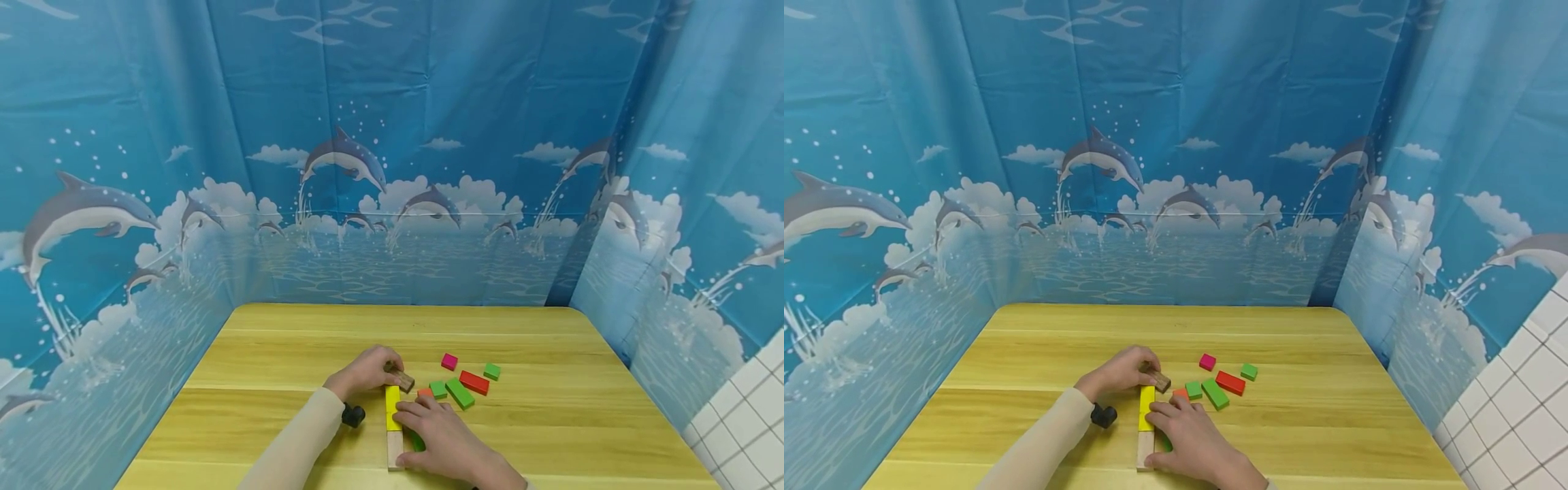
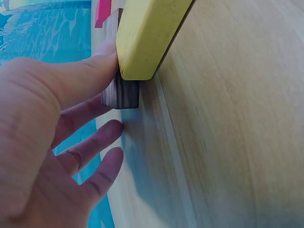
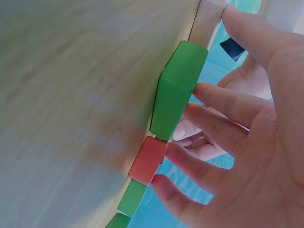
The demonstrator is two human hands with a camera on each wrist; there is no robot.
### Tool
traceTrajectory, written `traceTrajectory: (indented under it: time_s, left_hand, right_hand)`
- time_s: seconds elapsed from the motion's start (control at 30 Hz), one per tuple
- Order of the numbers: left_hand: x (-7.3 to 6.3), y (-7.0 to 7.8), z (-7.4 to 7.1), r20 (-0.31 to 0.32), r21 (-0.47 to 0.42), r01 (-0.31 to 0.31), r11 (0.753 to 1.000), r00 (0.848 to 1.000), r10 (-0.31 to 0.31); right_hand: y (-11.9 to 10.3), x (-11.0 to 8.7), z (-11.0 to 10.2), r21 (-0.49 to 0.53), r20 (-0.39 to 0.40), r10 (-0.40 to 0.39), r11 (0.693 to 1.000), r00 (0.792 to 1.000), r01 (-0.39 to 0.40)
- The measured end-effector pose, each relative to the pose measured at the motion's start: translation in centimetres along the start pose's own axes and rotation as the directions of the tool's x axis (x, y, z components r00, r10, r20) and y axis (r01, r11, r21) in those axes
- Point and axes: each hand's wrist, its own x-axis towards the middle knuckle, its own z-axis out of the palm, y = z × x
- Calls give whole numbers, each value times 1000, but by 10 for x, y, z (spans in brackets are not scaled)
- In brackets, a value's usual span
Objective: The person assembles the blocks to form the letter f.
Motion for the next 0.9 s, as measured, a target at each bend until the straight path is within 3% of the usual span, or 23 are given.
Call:
traceTrajectory:
  time_s: [0.47, 0.7, 0.9]
  left_hand:
    - [1, 1, -3, -9, -20, 14, 1000, 1000, -14]
    - [2, 3, -5, 46, -25, -30, 999, 998, 31]
    - [2, 1, -4, 32, -80, -67, 995, 997, 70]
  right_hand:
    - [3, 2, 3, -18, 0, -11, 1000, 1000, 11]
    - [2, 1, 3, -17, -4, -10, 1000, 1000, 10]
    - [2, 0, 3, -4, -13, -17, 1000, 1000, 17]
